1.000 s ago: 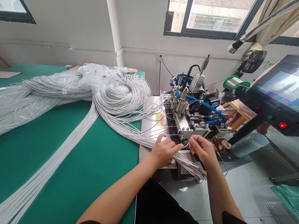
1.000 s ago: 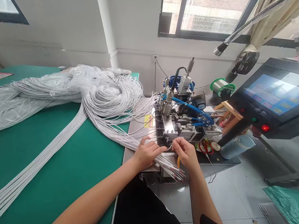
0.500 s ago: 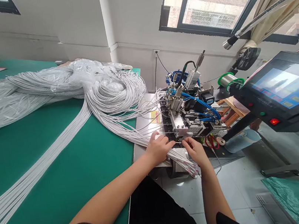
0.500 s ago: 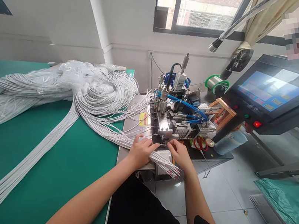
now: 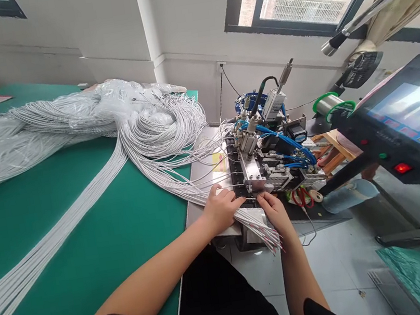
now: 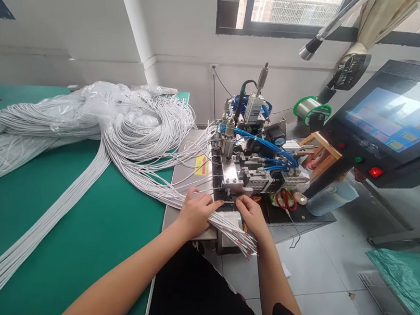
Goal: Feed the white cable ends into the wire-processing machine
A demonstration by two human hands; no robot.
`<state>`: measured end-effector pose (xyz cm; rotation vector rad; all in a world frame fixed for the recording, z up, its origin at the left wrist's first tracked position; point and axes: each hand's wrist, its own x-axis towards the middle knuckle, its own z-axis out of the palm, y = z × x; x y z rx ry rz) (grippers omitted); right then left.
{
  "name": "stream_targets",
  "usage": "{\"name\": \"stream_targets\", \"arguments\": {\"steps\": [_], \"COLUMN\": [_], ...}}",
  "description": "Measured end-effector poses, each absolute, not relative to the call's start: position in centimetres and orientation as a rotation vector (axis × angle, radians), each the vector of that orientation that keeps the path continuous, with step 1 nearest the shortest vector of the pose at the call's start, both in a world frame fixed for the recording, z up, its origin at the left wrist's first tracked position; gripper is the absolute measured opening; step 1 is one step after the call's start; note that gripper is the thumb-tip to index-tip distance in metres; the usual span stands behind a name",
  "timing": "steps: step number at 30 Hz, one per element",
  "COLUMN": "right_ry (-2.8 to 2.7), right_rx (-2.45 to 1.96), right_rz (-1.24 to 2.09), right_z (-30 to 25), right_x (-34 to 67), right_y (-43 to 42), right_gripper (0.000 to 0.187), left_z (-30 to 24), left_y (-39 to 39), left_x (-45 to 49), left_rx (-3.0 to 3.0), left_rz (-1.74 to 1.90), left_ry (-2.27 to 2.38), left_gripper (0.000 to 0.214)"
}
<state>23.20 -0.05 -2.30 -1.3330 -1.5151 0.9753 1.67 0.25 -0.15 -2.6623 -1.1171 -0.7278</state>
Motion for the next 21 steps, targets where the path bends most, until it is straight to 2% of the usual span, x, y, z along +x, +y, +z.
{"name": "stream_targets", "arguments": {"steps": [9,14,21], "right_ry": [-1.155,-1.141,-1.204], "right_rx": [-1.319,-1.321,-1.388], "right_rz": [1.272,1.261,1.128], "right_z": [-3.3,-3.6,-3.3], "right_x": [22.9,22.9,23.8], "right_y": [0.3,0.4,-0.8], "right_gripper": [0.032,0.037,0.046], "left_z": [-0.3,0.1,-0.3], "left_y": [0.3,0.3,0.3], "left_x": [1.7,1.7,1.6], "left_rx": [-2.695,-2.676,-2.667], "left_rz": [-0.674,-0.678,-0.744], "left_ry": [-1.151,-1.176,-1.165], "left_gripper": [0.034,0.025,0.025]}}
